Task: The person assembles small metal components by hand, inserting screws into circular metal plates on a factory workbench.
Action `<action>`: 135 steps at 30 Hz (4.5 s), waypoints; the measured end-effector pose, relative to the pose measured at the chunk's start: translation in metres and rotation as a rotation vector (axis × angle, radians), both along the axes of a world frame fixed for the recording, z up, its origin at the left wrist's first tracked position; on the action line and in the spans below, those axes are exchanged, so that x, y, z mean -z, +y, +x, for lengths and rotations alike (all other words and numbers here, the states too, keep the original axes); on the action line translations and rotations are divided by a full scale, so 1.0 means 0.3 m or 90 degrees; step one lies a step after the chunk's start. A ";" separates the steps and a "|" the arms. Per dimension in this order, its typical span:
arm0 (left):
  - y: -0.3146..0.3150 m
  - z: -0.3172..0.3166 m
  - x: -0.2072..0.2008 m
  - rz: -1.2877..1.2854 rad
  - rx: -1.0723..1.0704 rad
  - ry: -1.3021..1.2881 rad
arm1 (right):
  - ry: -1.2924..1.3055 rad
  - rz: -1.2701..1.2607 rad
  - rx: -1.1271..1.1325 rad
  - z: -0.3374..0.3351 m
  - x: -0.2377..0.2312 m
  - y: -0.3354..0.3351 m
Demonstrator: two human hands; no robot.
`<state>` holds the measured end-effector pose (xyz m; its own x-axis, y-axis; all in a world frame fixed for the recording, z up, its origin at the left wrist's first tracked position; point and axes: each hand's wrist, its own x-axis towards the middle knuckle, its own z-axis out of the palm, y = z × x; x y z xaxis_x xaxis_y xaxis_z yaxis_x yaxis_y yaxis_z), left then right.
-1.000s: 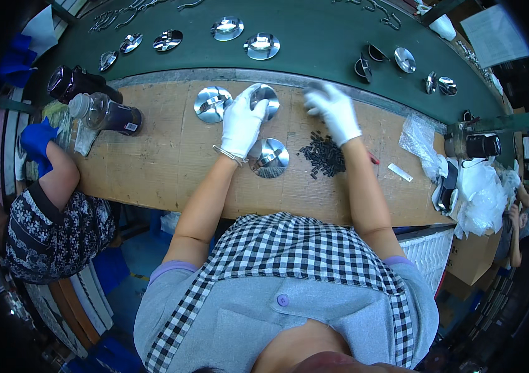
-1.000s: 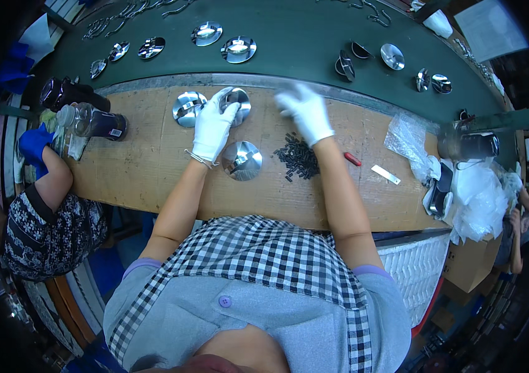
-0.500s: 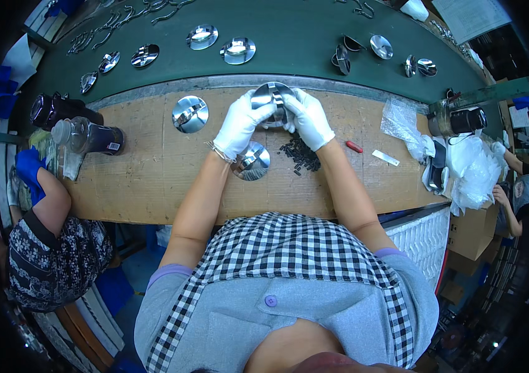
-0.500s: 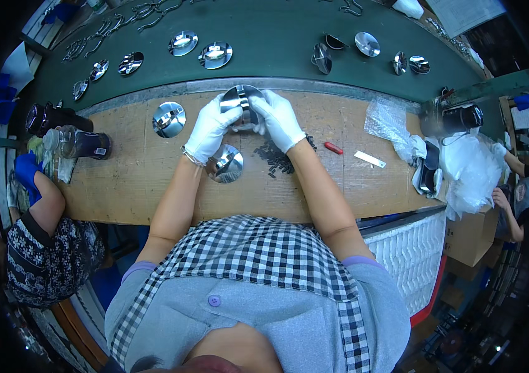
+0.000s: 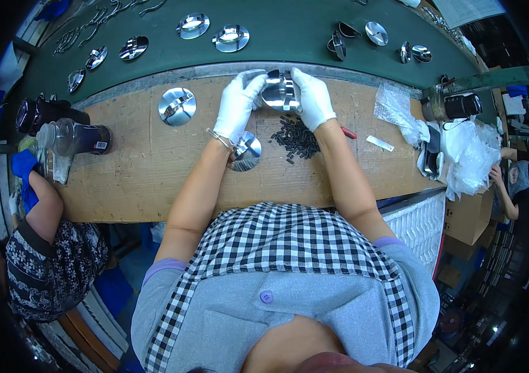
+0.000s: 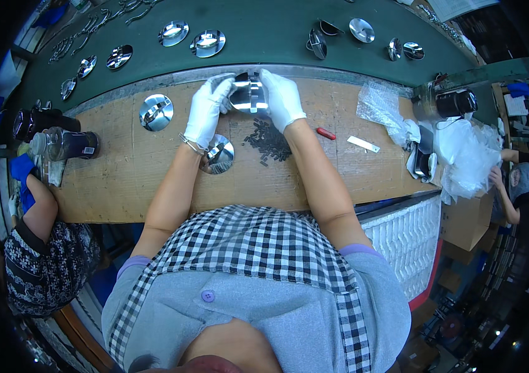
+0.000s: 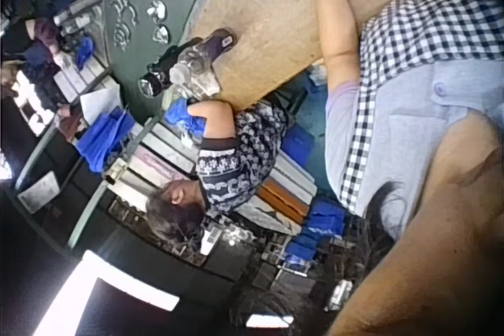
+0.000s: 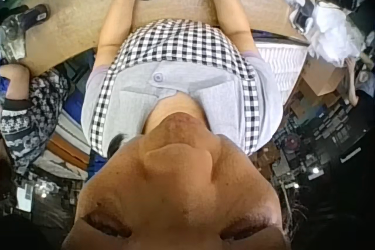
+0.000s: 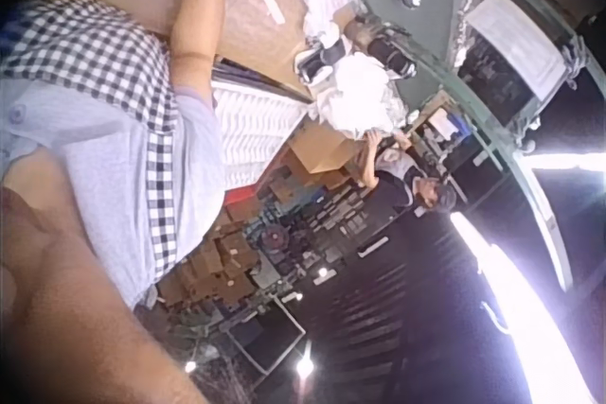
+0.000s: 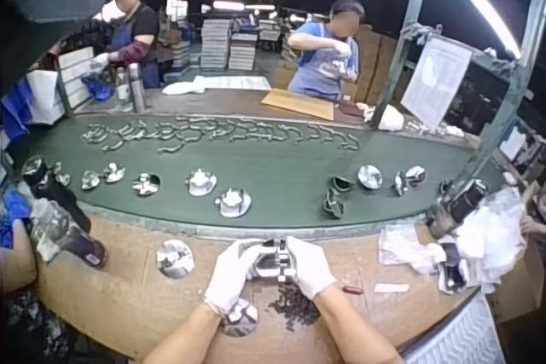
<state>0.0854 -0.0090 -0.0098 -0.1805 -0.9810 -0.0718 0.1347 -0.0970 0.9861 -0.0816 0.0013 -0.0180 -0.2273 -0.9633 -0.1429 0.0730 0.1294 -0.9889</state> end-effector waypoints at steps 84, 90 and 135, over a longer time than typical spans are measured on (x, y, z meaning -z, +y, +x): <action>0.026 0.043 0.063 -0.186 -0.053 -0.090 | 0.203 -0.090 -0.014 0.094 -0.091 0.066; 0.006 0.047 0.061 -0.147 -0.053 -0.233 | -0.032 0.111 -0.066 0.004 -0.102 0.020; 0.004 0.066 0.045 -0.017 -0.044 -0.109 | 0.288 -0.088 -0.084 -0.014 -0.147 0.087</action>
